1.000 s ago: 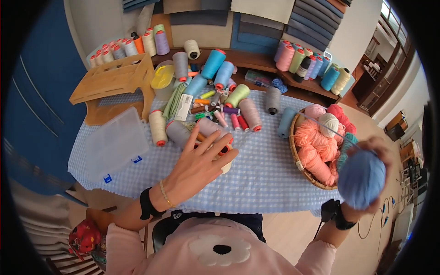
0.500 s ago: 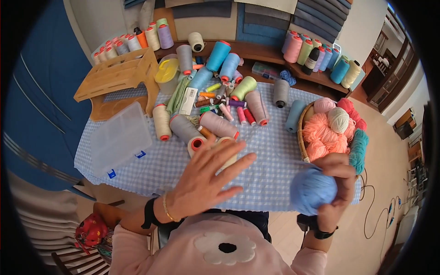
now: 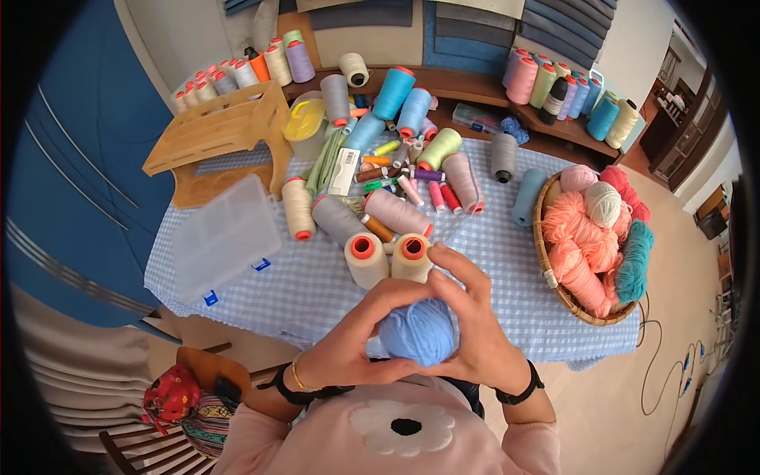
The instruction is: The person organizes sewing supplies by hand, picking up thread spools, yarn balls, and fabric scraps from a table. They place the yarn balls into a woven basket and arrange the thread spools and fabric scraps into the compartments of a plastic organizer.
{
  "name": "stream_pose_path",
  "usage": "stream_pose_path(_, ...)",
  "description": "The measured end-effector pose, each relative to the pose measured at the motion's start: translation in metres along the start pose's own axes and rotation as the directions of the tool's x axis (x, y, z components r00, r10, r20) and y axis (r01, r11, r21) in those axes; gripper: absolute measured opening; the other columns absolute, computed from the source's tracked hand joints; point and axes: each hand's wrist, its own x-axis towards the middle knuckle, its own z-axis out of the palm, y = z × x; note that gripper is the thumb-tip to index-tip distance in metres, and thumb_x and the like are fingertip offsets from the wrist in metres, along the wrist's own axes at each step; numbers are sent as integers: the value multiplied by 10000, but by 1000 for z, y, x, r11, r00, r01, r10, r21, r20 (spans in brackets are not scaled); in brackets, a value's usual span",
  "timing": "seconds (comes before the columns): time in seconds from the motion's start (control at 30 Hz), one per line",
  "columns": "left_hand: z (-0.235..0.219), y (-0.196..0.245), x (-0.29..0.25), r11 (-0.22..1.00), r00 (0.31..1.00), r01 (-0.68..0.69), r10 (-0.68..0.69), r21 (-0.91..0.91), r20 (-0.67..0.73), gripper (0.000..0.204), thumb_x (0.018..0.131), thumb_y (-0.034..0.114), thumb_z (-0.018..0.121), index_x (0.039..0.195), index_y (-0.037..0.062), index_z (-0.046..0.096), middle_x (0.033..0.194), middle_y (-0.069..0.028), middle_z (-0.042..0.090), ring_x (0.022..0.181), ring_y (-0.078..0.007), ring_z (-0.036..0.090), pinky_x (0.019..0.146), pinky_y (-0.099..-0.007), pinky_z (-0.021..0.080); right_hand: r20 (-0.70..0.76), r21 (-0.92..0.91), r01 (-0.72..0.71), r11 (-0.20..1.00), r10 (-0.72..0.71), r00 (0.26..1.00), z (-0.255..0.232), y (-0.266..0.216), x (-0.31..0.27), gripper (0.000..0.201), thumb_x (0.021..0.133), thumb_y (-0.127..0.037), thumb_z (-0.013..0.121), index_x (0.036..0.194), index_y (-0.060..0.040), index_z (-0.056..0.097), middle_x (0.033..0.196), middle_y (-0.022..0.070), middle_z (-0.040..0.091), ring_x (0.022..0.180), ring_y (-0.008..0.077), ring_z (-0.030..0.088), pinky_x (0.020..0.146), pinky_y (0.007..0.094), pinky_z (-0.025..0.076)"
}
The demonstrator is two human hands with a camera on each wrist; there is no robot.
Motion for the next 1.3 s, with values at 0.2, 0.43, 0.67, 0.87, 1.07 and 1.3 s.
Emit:
stream_pose_path(0.2,-4,6,-3,947,993,-95,70,-308,-93,821,799,162,769,1482,-6,345,1397,-150,462,1340,-252,451,1134,-397,336,163,190,-267,945,238,958,0,1,-6,919,697,-270,870,1473,-100,408,1139,124,609,1054,276,570,973,422,392)
stream_pose_path(0.43,-7,4,-13,888,939,-138,-23,-439,-342,757,787,222,721,1426,-16,390,1339,-193,530,1271,-259,520,1073,-404,406,82,156,-327,932,318,944,-18,8,-16,171,903,-137,664,1046,-62,719,795,39,661,674,201,531,696,320,413)
stream_pose_path(0.67,-19,1,-19,867,929,-141,-51,-478,-367,747,827,345,701,1404,-23,401,1272,-190,574,1186,-236,568,1027,-391,454,-100,162,-261,952,279,955,-43,-3,-18,179,932,-185,609,896,-40,709,726,49,647,611,178,467,615,322,354)
stream_pose_path(0.87,-36,13,-26,944,756,-136,-97,-300,-647,913,763,541,732,1399,1,361,1219,-232,522,757,-311,652,534,-361,551,-296,-95,-204,974,168,940,-70,-14,-22,225,891,-247,646,840,-36,704,645,21,529,588,166,410,584,316,300)
stream_pose_path(1.07,-45,29,-39,942,685,-284,68,-180,-725,915,774,515,707,1441,7,340,1239,-230,492,716,-293,613,510,-333,502,-105,-389,-100,916,63,992,-79,-16,-7,193,714,-8,752,882,-74,683,675,49,535,606,237,470,606,356,352)
stream_pose_path(1.3,-68,60,-67,701,646,-678,424,-223,-634,904,728,227,757,1476,-14,309,1280,-224,432,1112,-289,522,908,-370,491,-85,-476,-185,860,164,983,-85,23,-1,172,833,-21,606,995,-16,663,779,117,525,735,306,514,687,394,401)
